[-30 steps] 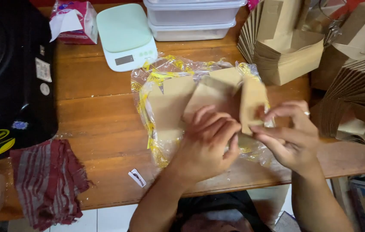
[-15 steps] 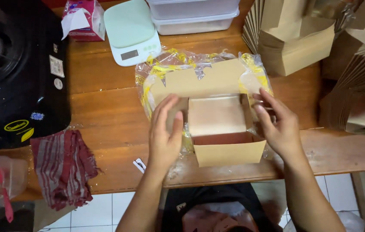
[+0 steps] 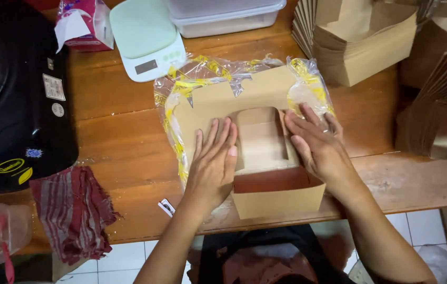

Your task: Assembling a cardboard food box from a flat template by folding flaps and interlocking tabs

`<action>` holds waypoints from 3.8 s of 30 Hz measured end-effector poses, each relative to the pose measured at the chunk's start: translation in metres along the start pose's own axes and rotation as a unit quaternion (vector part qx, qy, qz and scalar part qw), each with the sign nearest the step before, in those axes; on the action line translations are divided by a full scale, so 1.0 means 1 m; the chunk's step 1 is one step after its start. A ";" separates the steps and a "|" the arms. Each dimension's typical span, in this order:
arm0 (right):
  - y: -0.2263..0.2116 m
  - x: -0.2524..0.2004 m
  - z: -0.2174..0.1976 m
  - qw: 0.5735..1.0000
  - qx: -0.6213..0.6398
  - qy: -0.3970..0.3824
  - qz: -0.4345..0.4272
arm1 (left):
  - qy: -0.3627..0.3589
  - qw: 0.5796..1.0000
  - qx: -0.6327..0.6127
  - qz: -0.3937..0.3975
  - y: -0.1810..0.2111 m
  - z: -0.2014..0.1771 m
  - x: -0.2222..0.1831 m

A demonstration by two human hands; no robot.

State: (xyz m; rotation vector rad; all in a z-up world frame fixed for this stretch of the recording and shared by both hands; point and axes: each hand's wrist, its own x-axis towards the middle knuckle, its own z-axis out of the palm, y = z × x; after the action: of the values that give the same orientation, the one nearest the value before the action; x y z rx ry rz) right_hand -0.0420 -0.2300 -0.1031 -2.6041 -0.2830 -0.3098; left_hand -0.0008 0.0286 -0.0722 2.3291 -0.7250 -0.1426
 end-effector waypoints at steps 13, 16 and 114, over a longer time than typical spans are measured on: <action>-0.013 -0.001 0.003 0.979 -0.192 -0.042 -0.045 | 0.017 0.988 0.144 0.055 -0.024 0.021 -0.005; -0.018 0.002 0.000 0.980 -0.195 -0.041 -0.026 | 0.070 0.981 0.165 0.068 -0.026 0.025 -0.007; -0.029 -0.036 -0.118 0.930 0.323 0.062 0.166 | 0.190 0.827 -0.430 0.309 0.118 -0.015 0.020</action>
State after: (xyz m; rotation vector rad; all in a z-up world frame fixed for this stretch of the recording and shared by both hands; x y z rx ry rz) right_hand -0.1031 -0.2697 0.0009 -1.9250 0.0964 -0.2107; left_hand -0.0342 -0.0447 0.0168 1.1377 -0.9188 0.2433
